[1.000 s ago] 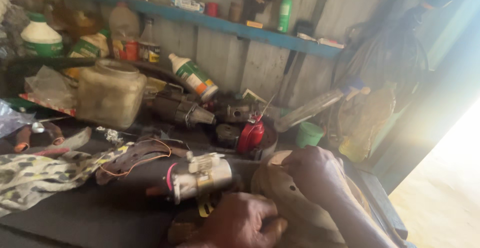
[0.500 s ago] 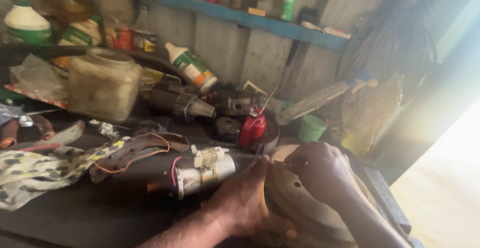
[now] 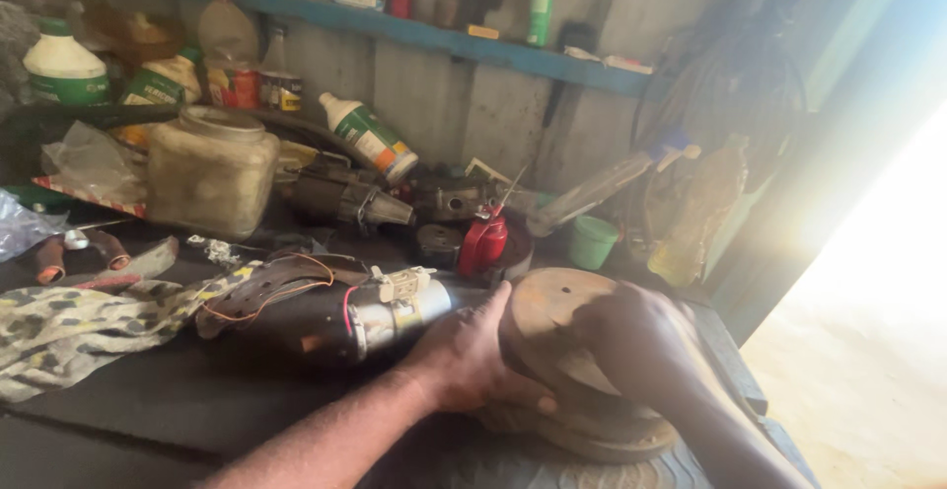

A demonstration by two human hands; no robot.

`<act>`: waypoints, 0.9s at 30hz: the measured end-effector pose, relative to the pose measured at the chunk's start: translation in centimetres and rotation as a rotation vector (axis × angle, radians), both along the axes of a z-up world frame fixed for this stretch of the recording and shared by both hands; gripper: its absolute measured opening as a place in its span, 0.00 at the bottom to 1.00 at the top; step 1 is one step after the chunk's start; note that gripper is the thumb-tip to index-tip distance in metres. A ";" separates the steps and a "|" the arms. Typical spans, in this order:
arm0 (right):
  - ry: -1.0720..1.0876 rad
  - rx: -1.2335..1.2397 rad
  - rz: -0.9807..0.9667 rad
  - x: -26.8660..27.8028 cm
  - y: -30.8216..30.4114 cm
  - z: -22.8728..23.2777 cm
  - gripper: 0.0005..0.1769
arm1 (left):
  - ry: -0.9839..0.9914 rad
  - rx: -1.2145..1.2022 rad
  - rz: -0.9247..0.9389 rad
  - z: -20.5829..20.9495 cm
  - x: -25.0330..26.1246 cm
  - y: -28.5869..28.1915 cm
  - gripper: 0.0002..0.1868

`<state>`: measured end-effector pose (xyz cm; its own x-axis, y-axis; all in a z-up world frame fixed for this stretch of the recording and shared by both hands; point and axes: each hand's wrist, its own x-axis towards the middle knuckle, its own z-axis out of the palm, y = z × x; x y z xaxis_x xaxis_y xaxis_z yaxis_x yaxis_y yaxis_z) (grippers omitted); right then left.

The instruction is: The person wipes and scrapes rust or debris from a brake drum using a cloth and a small metal scraper.

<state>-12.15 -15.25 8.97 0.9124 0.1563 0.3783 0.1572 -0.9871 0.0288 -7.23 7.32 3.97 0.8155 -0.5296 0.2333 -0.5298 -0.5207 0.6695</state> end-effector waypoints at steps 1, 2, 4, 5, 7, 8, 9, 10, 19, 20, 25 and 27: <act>-0.045 0.143 0.001 -1.1 -1.1 -0.3 0.14 | 0.040 -0.008 -0.002 0.1 -0.1 0.0 0.81; -0.012 0.198 -0.033 -2.1 -2.1 -0.2 0.12 | 0.036 0.021 0.015 0.2 -0.2 0.0 0.82; 0.057 0.311 -0.097 -4.5 -4.0 0.3 0.10 | 0.032 0.080 0.052 0.4 -0.5 -0.3 0.82; 0.090 0.324 -0.138 -5.4 -4.4 0.6 0.11 | 0.033 0.089 0.059 0.5 -0.6 -0.4 0.82; 0.157 0.354 -0.220 -6.6 -5.0 1.5 0.12 | 0.034 0.111 0.074 0.6 -0.9 -0.6 0.82; 0.199 0.339 -0.229 -6.7 -5.4 2.1 0.12 | 0.040 0.084 0.071 0.6 -0.9 -0.7 0.82; 0.246 0.325 -0.238 -6.9 -5.7 2.6 0.12 | 0.052 0.059 0.066 0.4 -0.9 -0.7 0.82; 0.293 0.310 -0.248 -7.2 -6.0 2.9 0.12 | 0.064 0.034 0.062 0.2 -0.9 -0.6 0.82; 0.163 0.323 -0.064 -7.3 -4.2 2.5 0.10 | 0.138 -0.110 -0.022 0.6 -1.0 -1.0 0.80; 0.184 0.302 -0.068 -7.4 -4.1 2.8 0.09 | 0.183 -0.110 -0.014 0.7 -1.1 -0.8 0.81; 0.178 0.207 -0.048 -8.7 -3.9 4.2 0.08 | -0.173 -0.099 -0.074 0.1 -0.7 -1.1 0.74; 0.176 0.195 -0.119 -7.9 -3.2 4.1 0.07 | 0.038 -0.044 0.016 0.3 -0.3 -1.0 0.76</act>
